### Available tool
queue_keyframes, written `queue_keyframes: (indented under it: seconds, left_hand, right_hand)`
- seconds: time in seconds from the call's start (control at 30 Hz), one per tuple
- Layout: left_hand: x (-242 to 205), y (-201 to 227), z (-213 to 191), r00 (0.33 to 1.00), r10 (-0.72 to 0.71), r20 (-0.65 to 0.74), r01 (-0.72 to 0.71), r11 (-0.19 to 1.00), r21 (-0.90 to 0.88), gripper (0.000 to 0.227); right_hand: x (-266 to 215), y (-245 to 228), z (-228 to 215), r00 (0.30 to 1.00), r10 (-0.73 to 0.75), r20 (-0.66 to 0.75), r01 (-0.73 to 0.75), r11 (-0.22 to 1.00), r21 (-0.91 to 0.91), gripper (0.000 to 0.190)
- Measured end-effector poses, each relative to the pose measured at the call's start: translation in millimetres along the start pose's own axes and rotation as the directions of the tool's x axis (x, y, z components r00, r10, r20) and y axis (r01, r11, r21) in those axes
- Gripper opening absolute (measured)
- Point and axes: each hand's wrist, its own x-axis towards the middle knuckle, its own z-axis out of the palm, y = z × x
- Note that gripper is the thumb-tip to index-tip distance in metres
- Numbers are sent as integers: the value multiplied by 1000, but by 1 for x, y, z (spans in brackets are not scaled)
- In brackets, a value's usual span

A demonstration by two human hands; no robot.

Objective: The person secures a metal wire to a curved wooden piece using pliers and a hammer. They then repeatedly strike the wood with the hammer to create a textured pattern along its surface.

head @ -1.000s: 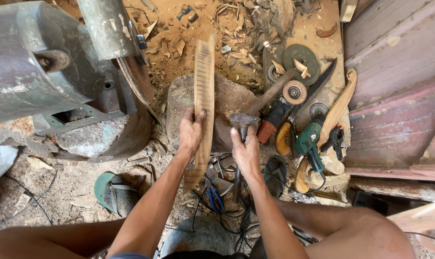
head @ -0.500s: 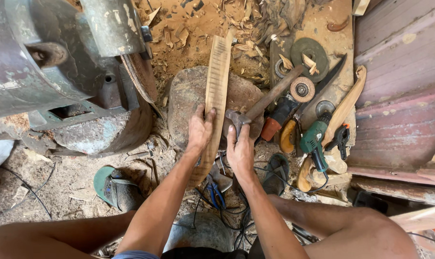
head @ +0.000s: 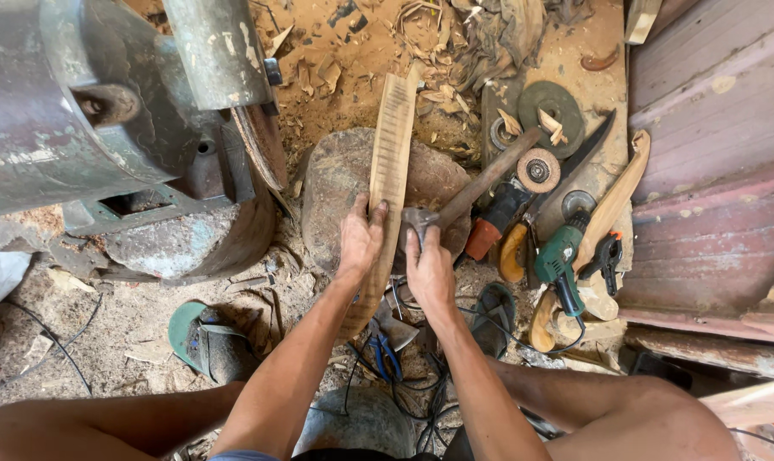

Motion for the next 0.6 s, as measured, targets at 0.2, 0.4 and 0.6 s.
queue_keyframes:
  seconds: [0.2,0.4,0.6]
  left_hand:
    - [-4,-2,1,1000,-1,7,2,996,-85,59]
    - [-6,-1,-1,999,31,-9,-31,999,6,59]
    - [-1,3,-1,999,36,-6,-36,999,-5,57]
  right_hand:
    - [-5,9,6,976,-194,-97,196,981,6,37]
    - [-5,8,6,993,-63,-95,68,997,43,38]
    - [-2,4,4,995,-87,-43,85,995,-42,38]
